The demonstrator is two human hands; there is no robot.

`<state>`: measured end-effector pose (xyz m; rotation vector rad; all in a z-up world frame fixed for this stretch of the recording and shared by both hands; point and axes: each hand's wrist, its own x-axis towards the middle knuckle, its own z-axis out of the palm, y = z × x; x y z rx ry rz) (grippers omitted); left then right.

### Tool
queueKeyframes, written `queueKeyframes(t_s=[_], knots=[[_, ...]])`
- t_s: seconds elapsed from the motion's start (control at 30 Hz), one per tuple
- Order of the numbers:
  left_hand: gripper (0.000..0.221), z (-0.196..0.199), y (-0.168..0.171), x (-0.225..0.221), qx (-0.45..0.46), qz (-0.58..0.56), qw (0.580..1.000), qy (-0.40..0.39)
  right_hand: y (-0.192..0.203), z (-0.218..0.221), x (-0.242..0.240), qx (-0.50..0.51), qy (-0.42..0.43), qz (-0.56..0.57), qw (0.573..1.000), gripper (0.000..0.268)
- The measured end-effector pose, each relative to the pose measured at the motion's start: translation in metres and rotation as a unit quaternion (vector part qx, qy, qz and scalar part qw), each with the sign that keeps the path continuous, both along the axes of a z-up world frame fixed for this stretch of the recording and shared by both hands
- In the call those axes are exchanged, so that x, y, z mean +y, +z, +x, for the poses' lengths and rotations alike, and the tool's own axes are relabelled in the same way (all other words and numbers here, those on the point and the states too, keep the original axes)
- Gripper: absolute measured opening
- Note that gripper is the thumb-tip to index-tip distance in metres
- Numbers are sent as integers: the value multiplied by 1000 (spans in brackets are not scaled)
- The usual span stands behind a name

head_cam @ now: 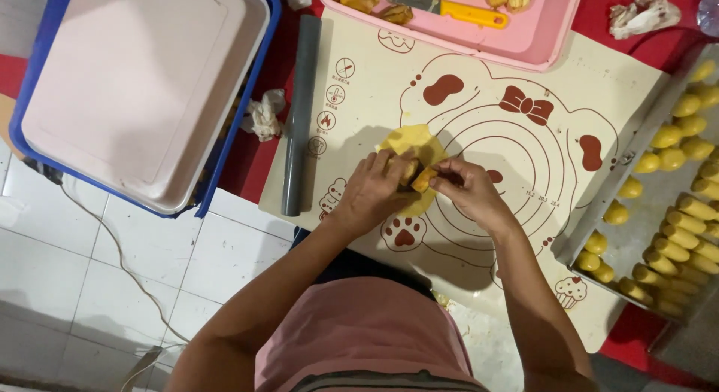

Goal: Assembling pastry rolls by cutting bananas, spreading chocolate filling, and rolling them in dough on a silicone mat.

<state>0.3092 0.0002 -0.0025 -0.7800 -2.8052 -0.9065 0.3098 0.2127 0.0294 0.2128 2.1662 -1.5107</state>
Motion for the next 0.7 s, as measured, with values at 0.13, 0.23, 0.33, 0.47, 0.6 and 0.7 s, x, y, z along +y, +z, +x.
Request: queueKeyframes(t_s=[0.13, 0.23, 0.33, 0.47, 0.6, 0.7], knots=[[89, -1, -22, 3, -34, 34, 999, 1, 0, -4, -3, 0, 12, 15, 1000, 22], [88, -4, -10, 3, -67, 57, 996, -3, 2, -2, -6, 30, -13, 12, 999, 33], [84, -5, -2, 5, -87, 62, 994, -8, 8, 5, -15, 19, -46, 43, 998, 31], [78, -8, 3, 2, -61, 62, 996, -4, 11, 18, -24, 57, -81, 18, 995, 21], [65, -8, -15, 2, -43, 56, 997, -12, 4, 26, -27, 103, -82, 51, 990, 27], [66, -11, -10, 2, -48, 66, 997, -16, -3, 29, -30, 122, -87, 79, 986, 28]])
